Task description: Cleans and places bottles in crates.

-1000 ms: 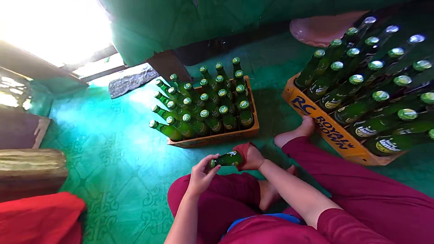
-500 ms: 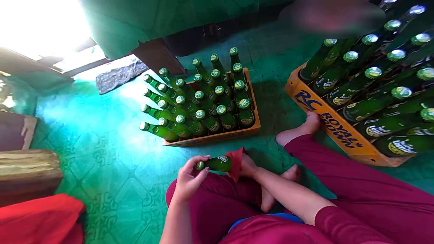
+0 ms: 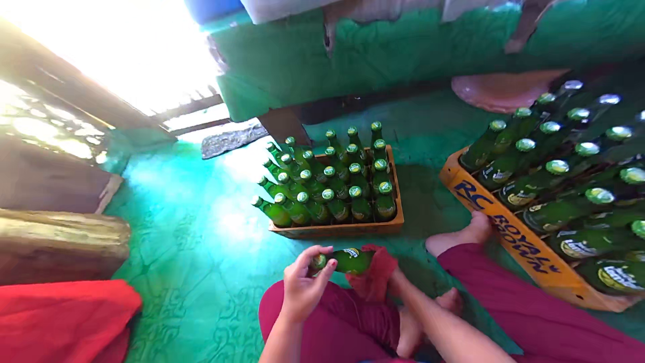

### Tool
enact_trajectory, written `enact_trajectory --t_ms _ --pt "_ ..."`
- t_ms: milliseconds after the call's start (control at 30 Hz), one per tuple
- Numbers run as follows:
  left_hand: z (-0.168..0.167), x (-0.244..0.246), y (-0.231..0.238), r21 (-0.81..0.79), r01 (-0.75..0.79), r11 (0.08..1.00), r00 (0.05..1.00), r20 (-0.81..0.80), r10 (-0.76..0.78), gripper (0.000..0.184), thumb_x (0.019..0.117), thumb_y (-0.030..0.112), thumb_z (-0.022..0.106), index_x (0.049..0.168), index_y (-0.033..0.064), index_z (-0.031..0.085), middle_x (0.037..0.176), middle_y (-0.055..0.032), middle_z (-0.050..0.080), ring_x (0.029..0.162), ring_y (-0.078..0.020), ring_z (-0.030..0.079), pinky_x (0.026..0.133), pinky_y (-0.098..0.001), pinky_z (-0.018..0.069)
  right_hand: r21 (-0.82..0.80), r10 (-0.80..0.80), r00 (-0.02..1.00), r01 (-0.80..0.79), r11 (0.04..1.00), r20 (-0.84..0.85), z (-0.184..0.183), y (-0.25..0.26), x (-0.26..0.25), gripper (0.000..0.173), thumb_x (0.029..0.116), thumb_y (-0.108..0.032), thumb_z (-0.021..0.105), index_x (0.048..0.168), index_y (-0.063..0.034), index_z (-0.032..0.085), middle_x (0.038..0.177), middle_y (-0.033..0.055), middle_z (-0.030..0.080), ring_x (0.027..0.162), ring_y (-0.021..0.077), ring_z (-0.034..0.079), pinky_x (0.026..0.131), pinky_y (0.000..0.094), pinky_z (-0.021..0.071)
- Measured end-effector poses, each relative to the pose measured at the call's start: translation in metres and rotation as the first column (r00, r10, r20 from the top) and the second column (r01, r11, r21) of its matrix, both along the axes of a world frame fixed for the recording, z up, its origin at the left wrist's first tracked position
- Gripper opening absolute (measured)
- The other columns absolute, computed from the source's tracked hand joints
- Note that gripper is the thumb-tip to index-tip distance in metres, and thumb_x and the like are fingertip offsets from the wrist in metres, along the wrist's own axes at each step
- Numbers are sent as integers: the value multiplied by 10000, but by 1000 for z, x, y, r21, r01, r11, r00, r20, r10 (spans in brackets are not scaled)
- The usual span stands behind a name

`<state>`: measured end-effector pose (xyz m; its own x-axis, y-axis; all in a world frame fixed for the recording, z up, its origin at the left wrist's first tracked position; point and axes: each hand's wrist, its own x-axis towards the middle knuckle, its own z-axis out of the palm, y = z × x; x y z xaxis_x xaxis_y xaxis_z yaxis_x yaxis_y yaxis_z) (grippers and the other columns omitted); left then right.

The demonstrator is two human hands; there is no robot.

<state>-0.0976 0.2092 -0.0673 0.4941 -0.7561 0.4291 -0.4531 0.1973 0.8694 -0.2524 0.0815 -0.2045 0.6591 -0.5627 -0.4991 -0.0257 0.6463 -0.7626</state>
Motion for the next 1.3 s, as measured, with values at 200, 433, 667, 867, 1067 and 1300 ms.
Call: enact_trajectory --t_ms 200,433,667,867,1067,1300 --pt "9 -20 -15 -21 -20 1000 988 151 24 230 937 44 684 1111 -99 641 1068 -115 734 917 -21 704 810 -187 592 -240 29 980 -76 968 -196 -22 -31 2 344 1085 -106 399 1294 96 582 1202 208 670 1106 198 639 997 329 511" --pt "-22 -41 -34 52 -56 997 998 28 55 557 880 4 723 1312 -179 423 1032 -202 746 947 -177 757 843 -321 608 -741 -114 993 92 665 21 40 -29 -19 378 929 -108 582 1193 162 601 1052 137 715 994 80 675 940 259 541" --pt "-33 -44 -43 135 -47 990 996 -63 56 805 818 -45 712 1457 -217 253 1162 -278 687 1045 -233 725 941 -374 573 -899 60 997 18 438 49 76 -3 11 755 853 -403 669 1279 208 546 1262 331 632 1242 340 609 1099 458 443" --pt "-46 -44 -40 73 -14 997 957 -287 35 763 820 -30 683 1445 -189 276 1215 -231 553 1050 -140 655 893 -272 569 -945 -58 997 66 321 50 77 5 24 635 853 -434 631 1089 155 672 1077 287 709 1077 381 680 996 523 494" --pt "-49 -54 -39 63 -45 997 954 -293 61 750 817 -26 724 1431 -178 321 1277 -292 533 1096 -198 657 903 -300 579 -858 15 996 70 509 90 87 3 23 364 862 -201 604 1042 103 692 983 163 739 987 157 703 940 362 543" --pt "-45 -57 -36 124 -42 991 967 -244 71 823 768 -42 787 1436 -179 324 1331 -342 481 1117 -271 656 902 -332 585 -574 -37 923 270 773 383 87 8 19 167 901 -19 528 999 -27 663 874 -94 733 851 -55 679 837 193 578"
